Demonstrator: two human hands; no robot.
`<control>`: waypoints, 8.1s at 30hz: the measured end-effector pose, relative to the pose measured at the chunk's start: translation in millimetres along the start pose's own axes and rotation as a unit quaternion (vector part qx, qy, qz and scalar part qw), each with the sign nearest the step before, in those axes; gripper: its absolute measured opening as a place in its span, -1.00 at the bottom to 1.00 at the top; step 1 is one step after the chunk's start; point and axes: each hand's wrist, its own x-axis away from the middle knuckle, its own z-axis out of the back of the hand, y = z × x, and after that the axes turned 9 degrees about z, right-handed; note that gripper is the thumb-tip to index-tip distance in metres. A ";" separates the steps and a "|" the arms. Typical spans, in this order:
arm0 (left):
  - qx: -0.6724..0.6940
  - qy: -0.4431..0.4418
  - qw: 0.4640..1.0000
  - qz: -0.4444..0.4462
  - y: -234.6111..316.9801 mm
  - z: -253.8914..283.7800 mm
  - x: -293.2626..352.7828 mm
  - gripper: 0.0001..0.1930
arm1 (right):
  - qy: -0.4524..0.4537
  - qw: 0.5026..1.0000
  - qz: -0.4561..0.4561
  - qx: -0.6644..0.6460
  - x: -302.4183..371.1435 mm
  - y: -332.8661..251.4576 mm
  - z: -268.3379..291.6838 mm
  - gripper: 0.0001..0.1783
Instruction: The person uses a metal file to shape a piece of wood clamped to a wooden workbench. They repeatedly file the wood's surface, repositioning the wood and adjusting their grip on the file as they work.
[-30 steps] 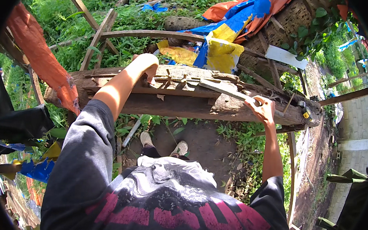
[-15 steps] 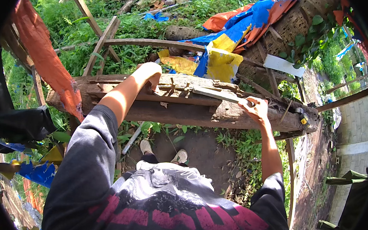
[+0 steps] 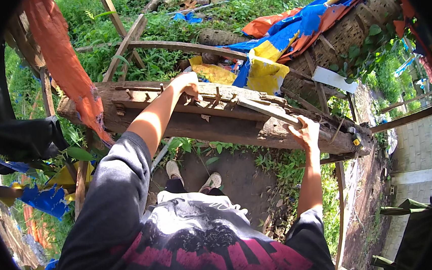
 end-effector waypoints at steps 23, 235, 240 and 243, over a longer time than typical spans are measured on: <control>0.205 0.084 0.971 -0.085 0.2 -27.7 -18.3 -0.58 | -0.053 0.911 -0.330 0.242 109.7 -213.6 -8.7 -0.76; 0.018 0.041 0.974 -0.221 33.9 54.5 40.6 -0.78 | 0.003 0.969 -0.235 -0.077 89.7 -34.4 27.0 -0.59; 0.061 0.127 0.983 -0.114 60.7 28.2 56.7 -0.90 | 0.027 0.980 -0.182 -0.069 74.6 -21.8 36.2 -0.55; 0.086 0.165 0.974 -0.127 53.5 18.1 56.0 -0.89 | -0.004 0.981 -0.178 -0.075 61.7 -13.7 39.0 -0.53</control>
